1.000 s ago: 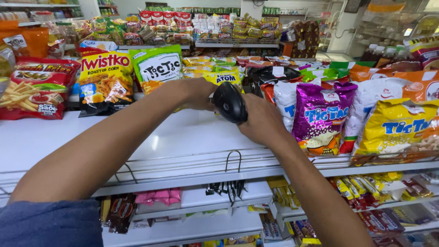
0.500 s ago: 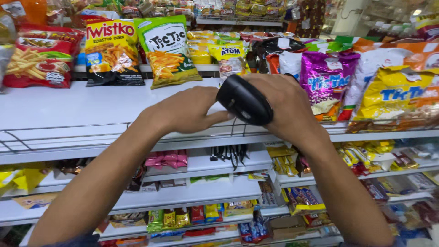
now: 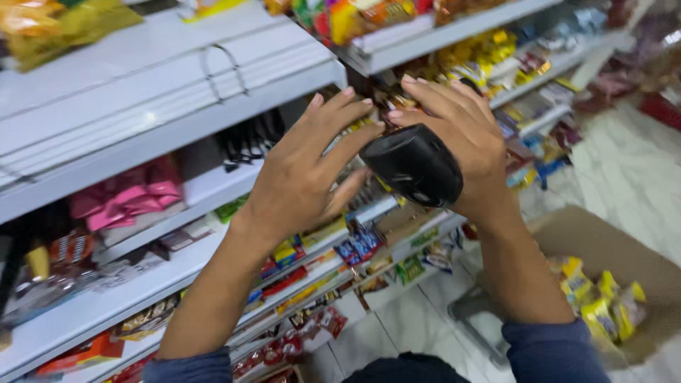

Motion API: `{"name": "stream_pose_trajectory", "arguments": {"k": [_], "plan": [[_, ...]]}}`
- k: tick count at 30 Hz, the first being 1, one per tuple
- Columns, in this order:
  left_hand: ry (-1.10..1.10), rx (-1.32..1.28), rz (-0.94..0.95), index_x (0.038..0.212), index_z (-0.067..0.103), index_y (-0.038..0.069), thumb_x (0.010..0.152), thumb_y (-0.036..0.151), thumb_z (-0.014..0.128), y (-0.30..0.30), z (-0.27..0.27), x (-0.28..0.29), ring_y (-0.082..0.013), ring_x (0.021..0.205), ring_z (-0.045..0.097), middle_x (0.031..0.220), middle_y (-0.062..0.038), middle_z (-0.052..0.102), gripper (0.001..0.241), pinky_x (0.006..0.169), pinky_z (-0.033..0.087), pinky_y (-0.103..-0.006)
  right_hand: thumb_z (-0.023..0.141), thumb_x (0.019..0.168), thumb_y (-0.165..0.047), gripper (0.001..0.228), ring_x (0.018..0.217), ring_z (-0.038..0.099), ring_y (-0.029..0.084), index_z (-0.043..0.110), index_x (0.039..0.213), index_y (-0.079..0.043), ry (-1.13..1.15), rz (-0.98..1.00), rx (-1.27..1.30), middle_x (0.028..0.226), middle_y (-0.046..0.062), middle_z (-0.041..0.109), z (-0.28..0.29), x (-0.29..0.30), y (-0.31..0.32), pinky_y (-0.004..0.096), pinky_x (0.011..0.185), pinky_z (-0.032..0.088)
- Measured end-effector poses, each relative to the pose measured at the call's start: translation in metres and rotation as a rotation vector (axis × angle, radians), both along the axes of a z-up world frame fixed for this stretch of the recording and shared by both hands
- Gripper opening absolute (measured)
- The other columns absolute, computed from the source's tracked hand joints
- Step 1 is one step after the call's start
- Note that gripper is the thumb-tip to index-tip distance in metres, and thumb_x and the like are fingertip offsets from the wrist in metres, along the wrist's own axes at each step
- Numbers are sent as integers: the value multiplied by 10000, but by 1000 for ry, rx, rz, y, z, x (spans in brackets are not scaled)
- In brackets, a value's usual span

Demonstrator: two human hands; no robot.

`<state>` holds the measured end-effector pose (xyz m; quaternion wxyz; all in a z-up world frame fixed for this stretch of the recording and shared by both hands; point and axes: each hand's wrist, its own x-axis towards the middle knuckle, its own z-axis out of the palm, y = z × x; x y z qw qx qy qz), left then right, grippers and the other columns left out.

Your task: The person uses a handheld barcode scanner to scan various bags of snacks, taking them one at a time from a shelf and placing them into a cardboard box on the floor.

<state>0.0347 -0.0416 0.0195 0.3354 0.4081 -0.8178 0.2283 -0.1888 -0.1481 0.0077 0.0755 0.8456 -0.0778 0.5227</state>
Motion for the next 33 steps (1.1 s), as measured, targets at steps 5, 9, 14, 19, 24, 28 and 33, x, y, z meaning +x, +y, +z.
{"name": "stream_pose_trajectory", "arguments": {"k": [5, 9, 14, 19, 24, 28, 33], "plan": [[138, 193, -233, 1338, 615, 42, 966, 195, 793, -50, -66, -68, -361, 1462, 489, 1490, -158, 546, 441, 1275, 363, -549, 833, 899, -170, 352, 1278, 666, 304, 692, 1186, -23, -23, -46, 223, 1385, 133, 660, -67, -80, -12, 487, 1181, 454], [245, 380, -358, 1323, 635, 53, 945, 179, 778, -95, -128, -137, -345, 1435, 511, 1471, -149, 569, 423, 1249, 365, -536, 790, 936, -98, 316, 1221, 706, 216, 689, 1223, -16, -204, -38, 685, 1395, 120, 683, -145, -146, -25, 343, 1042, 555], [377, 645, -466, 1329, 633, 30, 933, 149, 745, -151, -225, -219, -358, 1359, 556, 1417, -172, 601, 429, 1200, 405, -479, 872, 812, -130, 505, 1126, 681, 210, 669, 1256, 0, -140, -218, 864, 1246, 133, 712, -267, -231, -51, 355, 1010, 523], [424, 825, -498, 1295, 620, 12, 942, 164, 727, -215, -328, -298, -380, 1291, 593, 1358, -189, 633, 399, 1110, 471, -443, 904, 787, -184, 434, 870, 661, 186, 702, 1145, -43, -199, -369, 1311, 1000, 92, 741, -388, -308, -85, 336, 820, 558], [335, 1041, -427, 1274, 637, 27, 964, 181, 703, -262, -416, -359, -379, 1251, 593, 1306, -181, 652, 352, 1064, 475, -435, 849, 793, -193, 438, 851, 682, 181, 685, 1166, -29, -179, -486, 1364, 980, 98, 746, -451, -392, -119, 334, 796, 547], [271, 1020, -445, 1314, 640, 53, 922, 202, 700, -283, -477, -391, -360, 1275, 545, 1330, -171, 637, 423, 1092, 422, -488, 831, 865, -277, 353, 812, 702, 237, 719, 1115, -53, -98, -639, 1551, 922, 139, 755, -507, -453, -162, 365, 792, 559], [71, 1077, -297, 1268, 659, 92, 886, 293, 740, -279, -536, -405, -346, 1337, 495, 1328, -114, 634, 440, 1153, 291, -626, 843, 789, -430, 456, 928, 712, 389, 749, 1069, -83, 191, -884, 1578, 969, 205, 743, -633, -499, -182, 470, 780, 551]]}}
